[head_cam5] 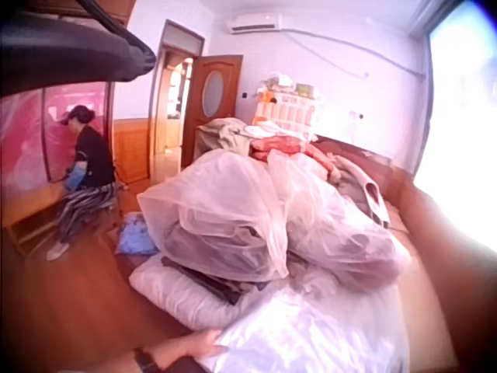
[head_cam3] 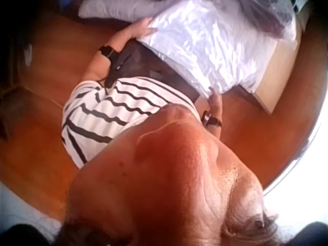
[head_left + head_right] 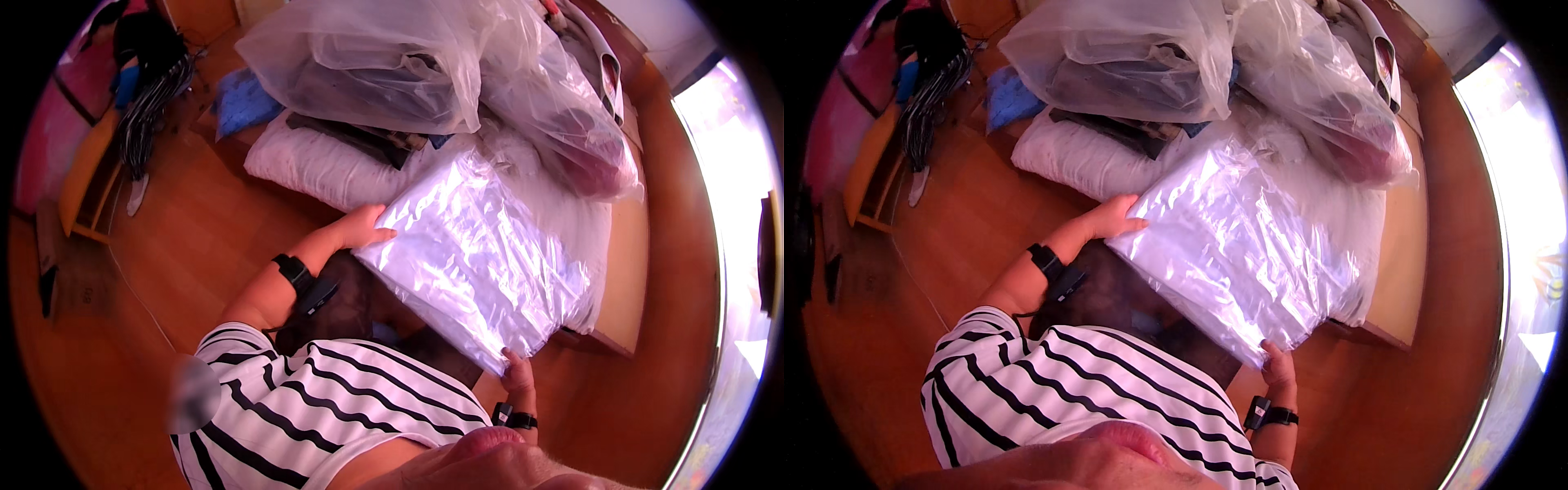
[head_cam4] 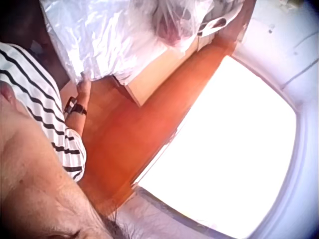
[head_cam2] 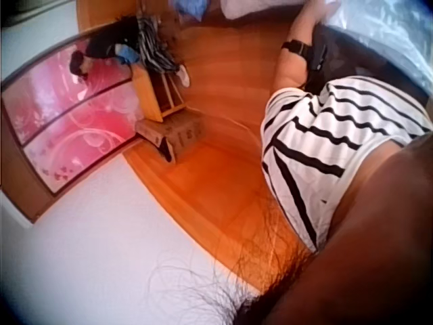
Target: The person removes a stack of black folders from a large plastic bag, rolls one folder, and then prepares a large clear plastic sheet while seated on a bed.
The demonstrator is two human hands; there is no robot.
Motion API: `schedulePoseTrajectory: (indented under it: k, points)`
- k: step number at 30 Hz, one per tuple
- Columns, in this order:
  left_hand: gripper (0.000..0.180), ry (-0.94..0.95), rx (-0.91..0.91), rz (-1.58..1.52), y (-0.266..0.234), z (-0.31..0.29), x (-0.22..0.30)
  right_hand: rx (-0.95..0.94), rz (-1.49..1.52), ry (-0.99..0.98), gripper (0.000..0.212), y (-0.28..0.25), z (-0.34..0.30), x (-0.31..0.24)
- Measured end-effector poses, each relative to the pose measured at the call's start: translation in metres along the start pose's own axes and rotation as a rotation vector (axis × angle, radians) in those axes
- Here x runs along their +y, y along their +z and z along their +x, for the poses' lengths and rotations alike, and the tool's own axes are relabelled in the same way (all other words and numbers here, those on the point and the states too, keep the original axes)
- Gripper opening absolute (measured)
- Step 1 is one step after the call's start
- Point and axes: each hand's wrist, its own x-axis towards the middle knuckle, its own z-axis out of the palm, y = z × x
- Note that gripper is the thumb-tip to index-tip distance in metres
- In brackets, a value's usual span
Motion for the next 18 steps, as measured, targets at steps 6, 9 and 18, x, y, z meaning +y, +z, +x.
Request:
schedulePoseTrajectory:
  k: [6,9,18]
  points:
    - [0.049,0.052,-0.063,0.054,-0.002,-0.002,-0.015,0.165,-0.331,-0.041,0.039,0.0,-0.002,0.005]
    - [0.049,0.022,0.007,0.185,0.002,-0.013,-0.002,0.239,-0.842,0.065,0.037,0.004,-0.011,-0.028]
    - [0.048,0.144,0.146,0.304,0.015,-0.016,-0.007,0.37,-1.48,-1.041,0.072,0.187,0.009,-0.069]
